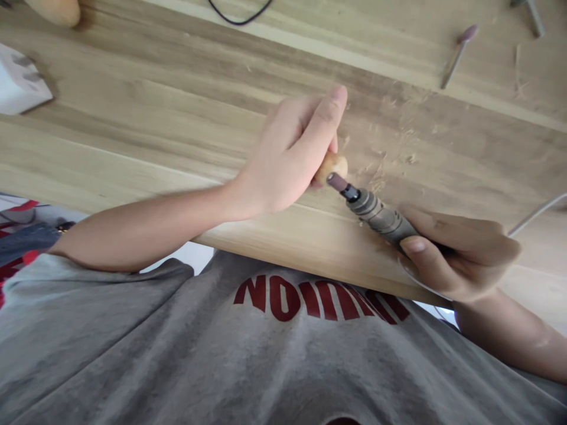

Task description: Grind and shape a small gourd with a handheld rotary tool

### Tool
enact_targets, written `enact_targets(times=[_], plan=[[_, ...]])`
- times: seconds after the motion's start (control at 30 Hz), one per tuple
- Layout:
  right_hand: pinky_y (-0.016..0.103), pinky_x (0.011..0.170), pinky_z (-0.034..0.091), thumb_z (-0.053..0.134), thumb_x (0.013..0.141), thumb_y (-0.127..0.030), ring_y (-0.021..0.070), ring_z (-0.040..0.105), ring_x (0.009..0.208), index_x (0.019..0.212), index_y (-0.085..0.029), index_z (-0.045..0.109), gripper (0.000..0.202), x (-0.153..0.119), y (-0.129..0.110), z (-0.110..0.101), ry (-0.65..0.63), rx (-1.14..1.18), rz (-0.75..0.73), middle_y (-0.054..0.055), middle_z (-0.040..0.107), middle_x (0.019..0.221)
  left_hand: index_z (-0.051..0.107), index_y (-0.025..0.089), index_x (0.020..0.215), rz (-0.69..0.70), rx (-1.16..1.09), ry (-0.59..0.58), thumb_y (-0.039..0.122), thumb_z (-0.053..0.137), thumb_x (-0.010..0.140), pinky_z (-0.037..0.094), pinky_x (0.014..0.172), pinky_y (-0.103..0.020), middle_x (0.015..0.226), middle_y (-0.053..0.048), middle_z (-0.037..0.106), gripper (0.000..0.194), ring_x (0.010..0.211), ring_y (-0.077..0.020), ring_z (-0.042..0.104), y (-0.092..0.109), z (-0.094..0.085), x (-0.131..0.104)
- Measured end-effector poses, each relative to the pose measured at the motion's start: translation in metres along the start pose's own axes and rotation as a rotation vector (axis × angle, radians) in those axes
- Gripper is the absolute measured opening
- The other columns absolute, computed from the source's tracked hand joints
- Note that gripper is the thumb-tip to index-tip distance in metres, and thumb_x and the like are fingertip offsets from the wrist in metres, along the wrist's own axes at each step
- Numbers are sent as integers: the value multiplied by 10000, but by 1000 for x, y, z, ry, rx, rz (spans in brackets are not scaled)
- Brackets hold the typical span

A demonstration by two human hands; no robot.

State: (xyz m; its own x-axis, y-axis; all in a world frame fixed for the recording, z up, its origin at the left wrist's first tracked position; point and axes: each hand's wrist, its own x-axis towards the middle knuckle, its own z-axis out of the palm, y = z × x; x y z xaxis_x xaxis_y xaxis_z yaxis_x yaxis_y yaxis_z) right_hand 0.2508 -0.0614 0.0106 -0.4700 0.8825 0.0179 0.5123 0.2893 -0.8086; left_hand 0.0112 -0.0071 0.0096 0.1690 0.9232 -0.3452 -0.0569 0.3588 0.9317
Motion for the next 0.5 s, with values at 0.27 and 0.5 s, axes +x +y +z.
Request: enact_targets(times=[0.27, 0.5], plan=[[253, 409, 367, 555, 965, -299, 129, 552, 457, 903, -222, 760, 228, 5, -2, -3, -62, -7, -16, 3, 599, 554, 472, 201, 551, -39, -48, 8, 401, 457, 1019, 328, 412, -172, 379, 49, 455, 509, 378, -51, 480, 3, 2, 0], [232, 416, 316, 546, 965, -304, 87, 482, 437, 763, -220, 709, 273, 3, -1, -1, -6, -5, 19, -18, 535, 509, 462, 190, 533, 5, -21, -6, 310, 454, 1018, 310, 412, -182, 395, 35, 474, 500, 362, -41, 444, 3, -1, 1]])
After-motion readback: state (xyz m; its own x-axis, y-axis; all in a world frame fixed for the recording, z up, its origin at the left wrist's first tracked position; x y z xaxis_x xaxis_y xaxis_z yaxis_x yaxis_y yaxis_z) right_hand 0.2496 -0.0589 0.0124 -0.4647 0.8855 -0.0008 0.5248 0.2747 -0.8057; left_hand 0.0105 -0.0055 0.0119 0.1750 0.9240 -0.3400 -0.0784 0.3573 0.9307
